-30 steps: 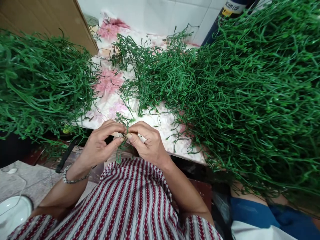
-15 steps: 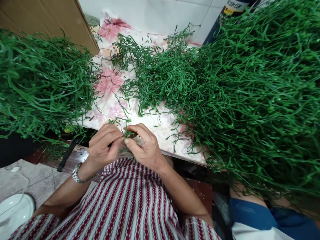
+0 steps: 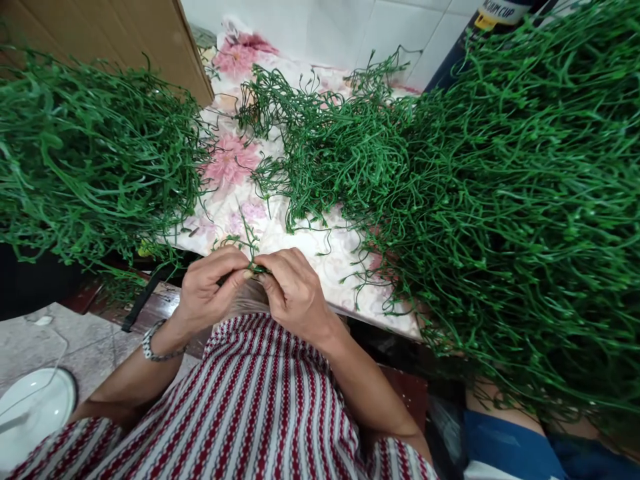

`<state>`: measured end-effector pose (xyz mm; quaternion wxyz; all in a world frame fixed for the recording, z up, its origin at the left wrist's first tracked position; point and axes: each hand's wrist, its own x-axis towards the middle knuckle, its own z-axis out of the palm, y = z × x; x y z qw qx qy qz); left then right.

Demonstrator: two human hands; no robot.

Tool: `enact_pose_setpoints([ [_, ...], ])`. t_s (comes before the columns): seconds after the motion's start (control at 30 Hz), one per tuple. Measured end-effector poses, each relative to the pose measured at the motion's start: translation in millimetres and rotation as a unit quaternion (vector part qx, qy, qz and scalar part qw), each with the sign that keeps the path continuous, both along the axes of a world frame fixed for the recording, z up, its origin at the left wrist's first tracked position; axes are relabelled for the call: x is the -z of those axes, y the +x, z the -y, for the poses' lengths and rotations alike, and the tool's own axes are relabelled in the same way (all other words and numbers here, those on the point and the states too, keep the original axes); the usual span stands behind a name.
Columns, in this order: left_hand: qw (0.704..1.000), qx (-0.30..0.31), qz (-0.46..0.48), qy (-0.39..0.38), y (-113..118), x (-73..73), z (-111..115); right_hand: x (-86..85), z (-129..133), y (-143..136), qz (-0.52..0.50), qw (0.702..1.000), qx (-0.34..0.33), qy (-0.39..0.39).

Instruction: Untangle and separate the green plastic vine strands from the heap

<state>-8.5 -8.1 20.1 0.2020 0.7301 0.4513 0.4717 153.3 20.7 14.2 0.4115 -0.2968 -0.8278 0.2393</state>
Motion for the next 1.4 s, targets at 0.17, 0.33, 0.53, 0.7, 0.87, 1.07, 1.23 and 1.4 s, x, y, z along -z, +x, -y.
enact_pose_setpoints([
  [0.17,0.994,0.036,0.076,-0.075,-6,-1.5,-2,-4.3,-3,2,0.006,0.998,-0.029,-0.057],
  [0.33,0.991,0.012,0.062,-0.118,-5,-3.5,2,-8.0,-3,2,-0.021,0.981,-0.061,-0.182],
  [0.53,0.999,0.007,-0.037,-0.039,-1,0.8,4,-5.0,-4,2,0.018,0.961,-0.08,-0.264],
  [0.7,0.991,0.054,-0.034,-0.115,-5,-0.2,5,-2.0,-3,4,0.029,0.974,-0.101,-0.202],
  [0.87,0.978,0.109,0.003,-0.175,-12,-2.2,4,2.3,-3,5,0.012,0.977,-0.135,-0.167],
  [1.07,0.974,0.169,-0.028,-0.149,-14,-6.5,0,-0.2,-3,7,0.04,0.981,-0.157,-0.106],
  [1.23,0.95,0.245,0.005,-0.195,-14,-10.6,-5,-4.6,-5,9,0.074,0.977,-0.19,-0.07],
  [1.4,0.948,0.259,0.054,-0.176,-12,-10.2,0,1.4,-8,7,-0.019,0.943,-0.302,-0.139],
])
